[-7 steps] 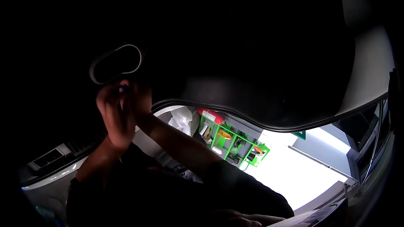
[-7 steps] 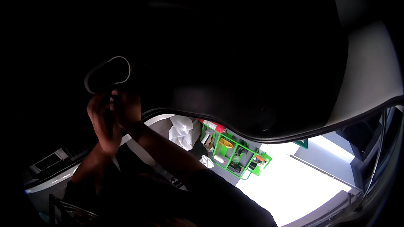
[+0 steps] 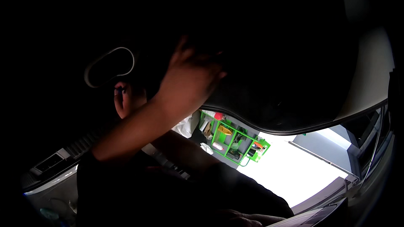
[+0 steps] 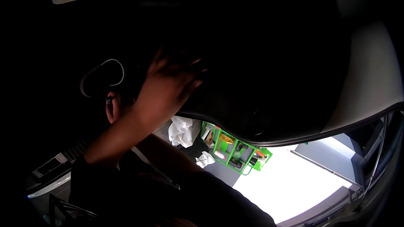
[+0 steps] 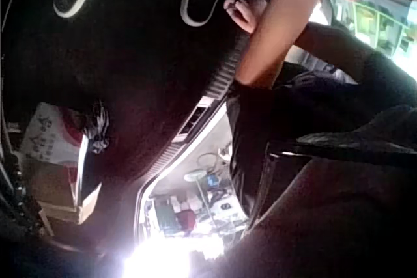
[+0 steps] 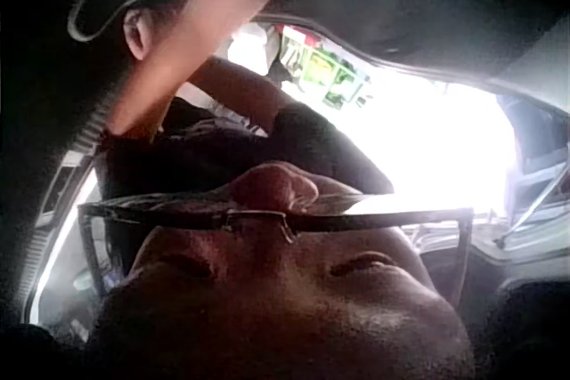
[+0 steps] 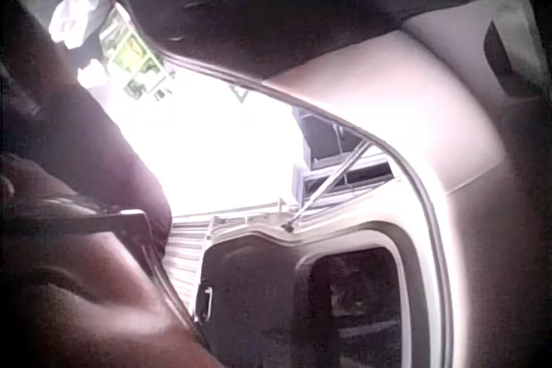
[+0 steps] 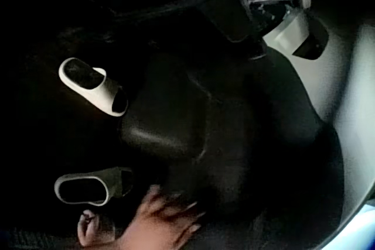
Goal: The person pries the car trim around the taillight using a pry tool, pushes and loosens the rear taillight assembly by hand, and opens a toolkit on the floor.
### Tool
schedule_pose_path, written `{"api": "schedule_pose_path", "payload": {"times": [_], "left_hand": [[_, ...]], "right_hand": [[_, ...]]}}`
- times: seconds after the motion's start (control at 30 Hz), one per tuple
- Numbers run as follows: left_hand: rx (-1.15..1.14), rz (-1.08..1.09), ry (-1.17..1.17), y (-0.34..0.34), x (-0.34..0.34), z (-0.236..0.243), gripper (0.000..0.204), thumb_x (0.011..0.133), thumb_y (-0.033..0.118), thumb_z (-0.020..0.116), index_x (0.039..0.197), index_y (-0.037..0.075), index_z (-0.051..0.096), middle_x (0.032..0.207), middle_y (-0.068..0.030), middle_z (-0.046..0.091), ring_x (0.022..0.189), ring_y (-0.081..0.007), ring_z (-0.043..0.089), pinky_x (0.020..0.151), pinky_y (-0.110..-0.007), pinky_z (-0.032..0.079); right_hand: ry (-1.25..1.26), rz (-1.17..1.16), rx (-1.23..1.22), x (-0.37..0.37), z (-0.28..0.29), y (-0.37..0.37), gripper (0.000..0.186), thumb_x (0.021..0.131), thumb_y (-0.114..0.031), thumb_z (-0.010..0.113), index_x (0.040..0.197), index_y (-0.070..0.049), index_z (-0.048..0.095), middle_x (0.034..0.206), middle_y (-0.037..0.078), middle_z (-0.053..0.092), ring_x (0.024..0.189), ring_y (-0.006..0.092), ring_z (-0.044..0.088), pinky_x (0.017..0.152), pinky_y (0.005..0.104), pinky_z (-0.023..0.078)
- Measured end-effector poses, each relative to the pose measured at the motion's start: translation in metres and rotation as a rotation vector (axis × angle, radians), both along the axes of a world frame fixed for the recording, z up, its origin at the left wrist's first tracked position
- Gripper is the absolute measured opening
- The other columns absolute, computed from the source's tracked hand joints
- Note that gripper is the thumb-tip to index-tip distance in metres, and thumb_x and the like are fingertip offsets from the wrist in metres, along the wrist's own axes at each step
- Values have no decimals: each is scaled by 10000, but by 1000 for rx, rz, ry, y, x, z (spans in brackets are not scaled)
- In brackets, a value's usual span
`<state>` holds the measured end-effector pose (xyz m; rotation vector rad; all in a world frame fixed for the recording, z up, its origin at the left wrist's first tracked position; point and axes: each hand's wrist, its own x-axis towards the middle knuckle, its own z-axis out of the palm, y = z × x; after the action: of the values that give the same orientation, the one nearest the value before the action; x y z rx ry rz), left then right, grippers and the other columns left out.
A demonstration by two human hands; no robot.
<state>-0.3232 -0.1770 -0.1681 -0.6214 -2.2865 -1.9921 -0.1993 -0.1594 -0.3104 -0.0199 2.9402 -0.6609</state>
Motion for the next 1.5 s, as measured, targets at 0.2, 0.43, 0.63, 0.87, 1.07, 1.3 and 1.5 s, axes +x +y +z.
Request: {"api": "schedule_pose_path", "payload": {"times": [0.2, 0.43, 0.63, 0.87, 1.07, 1.3, 1.5], "left_hand": [[625, -512, -264, 99, -37, -21, 487, 1090, 380, 614, 1546, 211, 579, 1715, -113, 385, 1607, -336, 307, 1283, -529, 320], [502, -561, -279, 110, -27, -19, 606, 1141, 481, 438, 1686, 232, 341, 1779, -117, 233, 1656, -344, 153, 1324, -562, 182], [358, -194, -111, 151, -86, -10, 637, 1127, 456, 466, 1689, 196, 317, 1786, -129, 199, 1654, -359, 155, 1323, -527, 221], [477, 146, -53, 170, -95, -9, 514, 951, 56, 685, 1447, 104, 560, 1434, -169, 576, 1349, -378, 538, 1147, -486, 457], [416, 156, 2, 171, -109, -17, 442, 934, 70, 704, 1364, 99, 606, 1352, -170, 616, 1303, -382, 573, 1114, -469, 475], [553, -137, 17, 147, -97, -15, 376, 991, 102, 715, 1364, 133, 678, 1427, -113, 632, 1375, -338, 566, 1136, -484, 477], [596, -612, -558, 58, -23, -40, 428, 1049, 104, 661, 1474, 159, 654, 1020, -68, 768, 837, -130, 704, 803, -311, 578]], "right_hand": [[-40, 7, -117, 2, 10, -11, 334, 1005, -120, 635, 1319, -59, 538, 1058, 69, 613, 928, 198, 594, 786, 366, 508], [120, 130, -23, -6, 17, 3, 392, 953, -167, 705, 1300, -35, 579, 1092, 57, 664, 984, 216, 642, 804, 367, 545], [-6, 116, -119, 4, 6, -4, 330, 1019, -198, 666, 1298, -36, 597, 1113, 31, 673, 1001, 176, 643, 848, 354, 541], [-2, 136, -174, 1, 0, -1, 323, 1028, -219, 660, 1297, -51, 602, 1105, 23, 679, 999, 172, 645, 854, 349, 539], [-52, 123, -253, 7, -3, -2, 318, 1035, -237, 655, 1296, -63, 606, 1097, 16, 684, 997, 170, 647, 859, 344, 536], [-496, -233, -880, 43, -58, 18, 312, 1044, -259, 649, 1295, -78, 611, 1088, 8, 691, 995, 167, 650, 865, 339, 534], [-359, -295, -755, 6, 2, -11, 370, 950, -235, 736, 1254, -70, 604, 1105, 56, 691, 996, 230, 661, 885, 405, 533]]}}
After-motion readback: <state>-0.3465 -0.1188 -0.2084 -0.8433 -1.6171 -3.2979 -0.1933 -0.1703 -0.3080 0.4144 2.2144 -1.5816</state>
